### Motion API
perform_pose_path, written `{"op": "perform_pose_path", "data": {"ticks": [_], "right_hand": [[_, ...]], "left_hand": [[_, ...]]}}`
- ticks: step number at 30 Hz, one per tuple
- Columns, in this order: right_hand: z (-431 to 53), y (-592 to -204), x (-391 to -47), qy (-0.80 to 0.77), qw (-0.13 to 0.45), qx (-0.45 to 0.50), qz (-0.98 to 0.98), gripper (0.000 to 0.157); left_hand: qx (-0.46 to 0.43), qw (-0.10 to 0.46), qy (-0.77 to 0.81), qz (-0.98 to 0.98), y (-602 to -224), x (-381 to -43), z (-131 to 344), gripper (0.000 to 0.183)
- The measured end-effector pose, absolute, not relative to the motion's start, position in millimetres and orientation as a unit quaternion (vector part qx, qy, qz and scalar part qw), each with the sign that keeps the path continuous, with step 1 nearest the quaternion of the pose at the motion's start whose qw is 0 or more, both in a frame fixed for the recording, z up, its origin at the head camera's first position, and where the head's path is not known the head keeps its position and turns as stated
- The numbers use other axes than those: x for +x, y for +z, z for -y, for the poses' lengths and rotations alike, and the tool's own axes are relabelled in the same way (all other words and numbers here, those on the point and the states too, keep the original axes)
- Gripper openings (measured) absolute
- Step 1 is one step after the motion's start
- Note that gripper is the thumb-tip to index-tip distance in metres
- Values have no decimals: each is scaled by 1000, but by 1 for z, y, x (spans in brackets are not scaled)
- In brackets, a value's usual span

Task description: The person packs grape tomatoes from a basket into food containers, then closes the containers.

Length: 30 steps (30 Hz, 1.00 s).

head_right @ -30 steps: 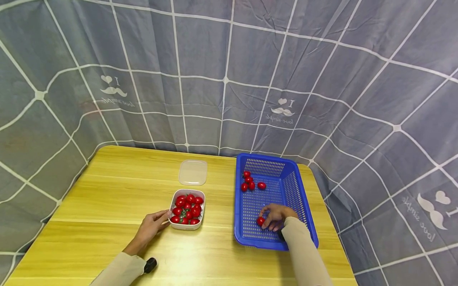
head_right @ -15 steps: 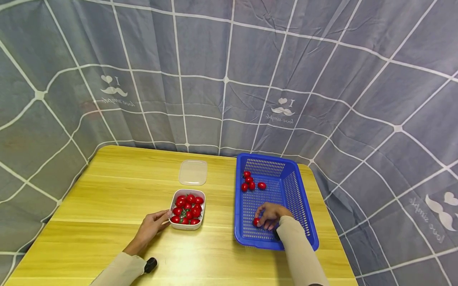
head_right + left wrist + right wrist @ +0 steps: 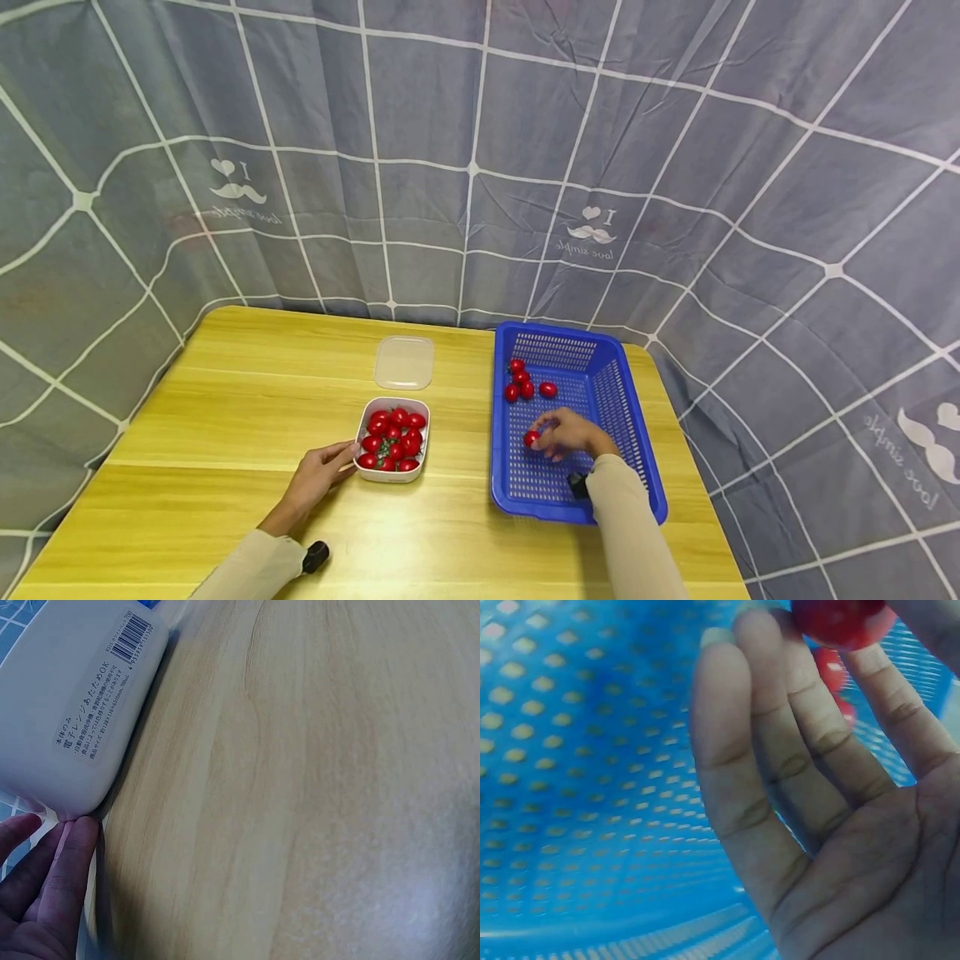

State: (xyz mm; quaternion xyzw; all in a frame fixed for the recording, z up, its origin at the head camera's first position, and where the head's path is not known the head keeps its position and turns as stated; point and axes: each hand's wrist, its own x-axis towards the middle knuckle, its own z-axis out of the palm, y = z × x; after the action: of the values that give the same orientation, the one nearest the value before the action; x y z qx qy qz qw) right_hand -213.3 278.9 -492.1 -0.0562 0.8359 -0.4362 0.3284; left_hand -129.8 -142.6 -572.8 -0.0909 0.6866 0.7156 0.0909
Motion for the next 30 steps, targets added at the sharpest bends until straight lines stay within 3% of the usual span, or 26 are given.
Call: {"op": "perform_pose_path", "data": {"ticks": [14,30], "right_hand": [[-251,-438,-216,-448,235,-111,-856,35],[-201,-423,-222,-473,208,-183,-837,33]], "left_hand": [[-96,89,717,-684,-571,-130,142,39],[-96,92,714,-687,-569,-129,141,42]]}}
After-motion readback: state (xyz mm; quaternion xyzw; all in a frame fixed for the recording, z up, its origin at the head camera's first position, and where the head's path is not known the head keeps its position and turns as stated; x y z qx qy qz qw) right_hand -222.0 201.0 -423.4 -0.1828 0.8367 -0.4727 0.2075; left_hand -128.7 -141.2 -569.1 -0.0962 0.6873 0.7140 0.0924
